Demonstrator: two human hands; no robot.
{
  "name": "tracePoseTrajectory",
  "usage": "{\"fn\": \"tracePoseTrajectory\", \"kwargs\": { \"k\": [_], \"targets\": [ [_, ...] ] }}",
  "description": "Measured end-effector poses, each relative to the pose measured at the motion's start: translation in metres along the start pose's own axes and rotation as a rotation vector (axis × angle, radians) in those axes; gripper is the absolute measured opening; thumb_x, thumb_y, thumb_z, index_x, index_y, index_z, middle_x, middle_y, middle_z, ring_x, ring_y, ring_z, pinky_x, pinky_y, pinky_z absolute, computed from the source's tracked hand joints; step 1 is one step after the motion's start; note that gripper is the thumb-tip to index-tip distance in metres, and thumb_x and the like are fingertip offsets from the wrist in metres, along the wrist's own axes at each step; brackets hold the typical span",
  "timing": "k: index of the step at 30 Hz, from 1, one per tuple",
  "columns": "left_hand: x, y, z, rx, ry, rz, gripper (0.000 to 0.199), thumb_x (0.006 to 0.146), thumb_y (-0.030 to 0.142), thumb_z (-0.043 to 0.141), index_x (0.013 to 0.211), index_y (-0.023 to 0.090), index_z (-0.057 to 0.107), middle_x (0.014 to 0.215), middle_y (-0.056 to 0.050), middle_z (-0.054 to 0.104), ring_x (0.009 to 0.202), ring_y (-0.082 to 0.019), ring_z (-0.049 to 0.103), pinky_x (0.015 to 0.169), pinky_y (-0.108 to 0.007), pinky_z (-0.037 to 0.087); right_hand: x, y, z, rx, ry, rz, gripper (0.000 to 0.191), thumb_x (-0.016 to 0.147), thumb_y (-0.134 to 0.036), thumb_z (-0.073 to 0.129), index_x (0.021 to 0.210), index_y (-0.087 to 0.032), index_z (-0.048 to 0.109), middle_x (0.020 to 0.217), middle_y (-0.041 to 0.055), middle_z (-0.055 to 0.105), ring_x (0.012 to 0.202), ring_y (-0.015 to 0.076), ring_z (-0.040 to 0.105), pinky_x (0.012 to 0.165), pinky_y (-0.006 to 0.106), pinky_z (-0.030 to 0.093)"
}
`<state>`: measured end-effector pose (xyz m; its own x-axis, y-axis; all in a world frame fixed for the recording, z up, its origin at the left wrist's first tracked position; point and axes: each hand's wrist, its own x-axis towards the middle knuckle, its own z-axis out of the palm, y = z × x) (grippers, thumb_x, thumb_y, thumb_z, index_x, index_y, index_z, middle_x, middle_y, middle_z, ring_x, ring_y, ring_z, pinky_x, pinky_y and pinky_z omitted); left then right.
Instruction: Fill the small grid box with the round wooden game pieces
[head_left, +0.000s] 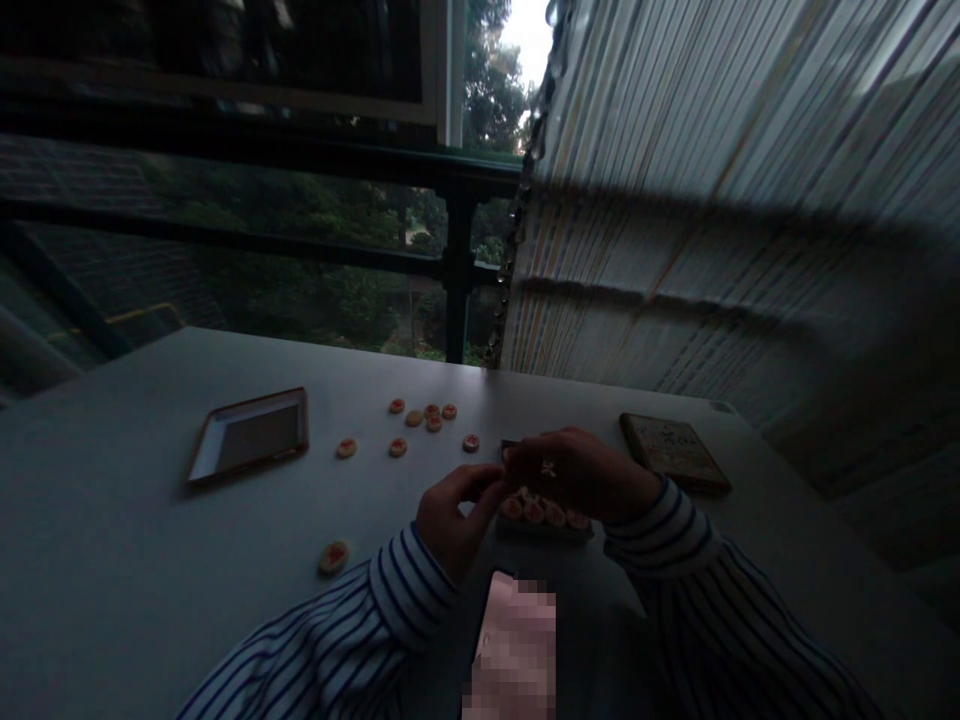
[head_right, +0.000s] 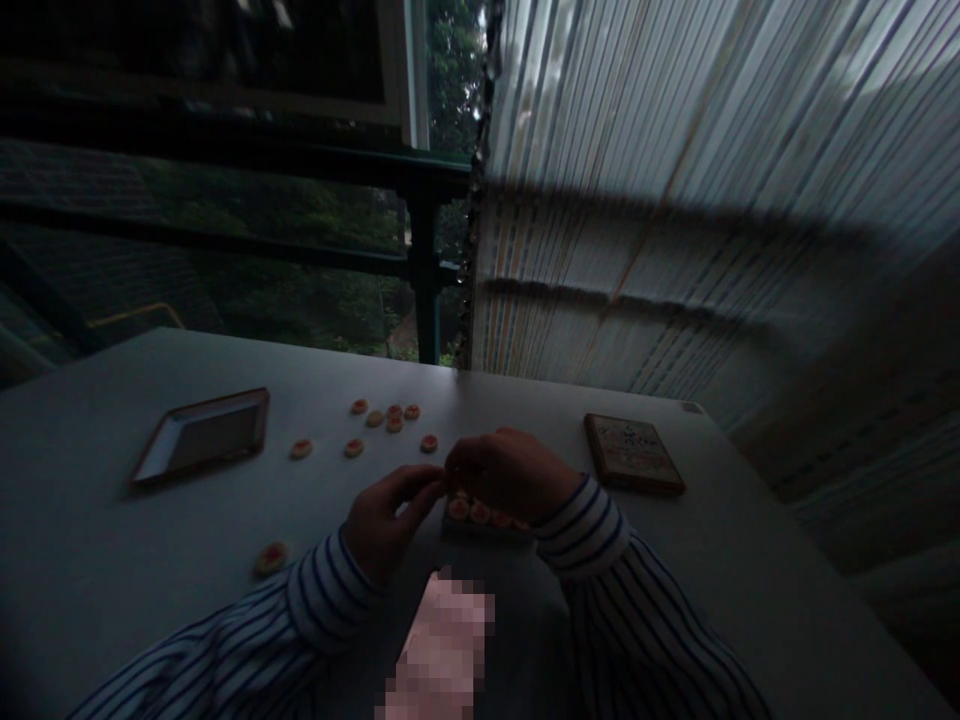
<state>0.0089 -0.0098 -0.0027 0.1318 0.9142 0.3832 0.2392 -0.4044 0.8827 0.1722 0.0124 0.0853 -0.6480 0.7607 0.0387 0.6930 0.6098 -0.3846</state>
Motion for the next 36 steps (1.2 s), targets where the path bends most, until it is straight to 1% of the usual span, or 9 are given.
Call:
{"fn": "tracePoseTrajectory", "kwargs": {
  "k": [5,10,15,24,28,32,36],
  "targets": [
    [0.0009,0.0014,0.0010,-0.144,-0.030,-0.112,0.021,0.076,0.030,0.053,0.089,0.014,0.061,0.082,-0.006,0.068,0.075,-0.016,0.063,0.070,-0.026,0.050,0.0000,0.0003,0.0002,0.033,-0.021,-0.017,0.016,0.075,-0.017,0.051,0.086,-0.019,0.063,0.080,0.0029,0.067,0.073,0.0116,0.061,0.063,0.020,0.041],
    [0.0013,0.0038,0.0010,-0.194,-0.023,-0.170,0.023,0.075,0.033,0.055,0.086,0.014,0.063,0.078,-0.005,0.068,0.073,-0.016,0.063,0.068,-0.026,0.050,-0.0001,-0.0005,0.0005,0.032,-0.015,-0.025,0.015,0.076,-0.018,0.052,0.086,-0.018,0.063,0.079,0.0037,0.067,0.072,0.0117,0.060,0.062,0.020,0.041],
    [0.0018,0.0038,0.0003,-0.182,-0.023,-0.176,0.022,0.073,0.032,0.057,0.085,0.014,0.064,0.076,-0.005,0.068,0.070,-0.016,0.063,0.065,-0.024,0.050,-0.0009,-0.0008,0.0007,0.001,0.009,-0.018,0.014,0.076,-0.019,0.052,0.084,-0.018,0.063,0.077,0.0042,0.066,0.069,0.0119,0.060,0.060,0.021,0.040],
    [0.0026,0.0017,0.0009,-0.209,-0.010,-0.167,0.021,0.073,0.031,0.058,0.083,0.015,0.065,0.075,-0.004,0.068,0.068,-0.015,0.063,0.064,-0.024,0.050,-0.0001,0.0027,0.0026,-0.010,-0.003,-0.029,0.014,0.077,-0.020,0.051,0.085,-0.018,0.062,0.076,0.0033,0.066,0.069,0.0112,0.059,0.059,0.020,0.039],
    [0.0029,0.0026,0.0015,-0.237,0.010,-0.200,0.021,0.071,0.032,0.059,0.082,0.014,0.065,0.074,-0.005,0.069,0.068,-0.015,0.063,0.065,-0.024,0.051,-0.0002,0.0013,0.0018,-0.022,-0.008,-0.016,0.014,0.077,-0.020,0.051,0.085,-0.018,0.062,0.077,0.0036,0.066,0.068,0.0109,0.059,0.058,0.020,0.039],
    [0.0031,0.0047,0.0012,-0.256,-0.009,-0.234,0.022,0.071,0.032,0.060,0.082,0.014,0.065,0.074,-0.005,0.069,0.068,-0.016,0.063,0.065,-0.026,0.051,-0.0002,0.0005,0.0017,-0.022,0.000,-0.020,0.013,0.076,-0.020,0.052,0.085,-0.017,0.062,0.077,0.0040,0.066,0.068,0.0116,0.059,0.058,0.020,0.039],
    [0.0032,0.0049,0.0012,-0.272,-0.018,-0.233,0.021,0.071,0.031,0.060,0.082,0.014,0.065,0.074,-0.005,0.069,0.069,-0.016,0.063,0.065,-0.025,0.051,-0.0007,0.0002,0.0017,-0.019,-0.003,-0.024,0.013,0.076,-0.019,0.052,0.085,-0.018,0.063,0.077,0.0035,0.066,0.069,0.0118,0.060,0.060,0.021,0.039]
  ]
}}
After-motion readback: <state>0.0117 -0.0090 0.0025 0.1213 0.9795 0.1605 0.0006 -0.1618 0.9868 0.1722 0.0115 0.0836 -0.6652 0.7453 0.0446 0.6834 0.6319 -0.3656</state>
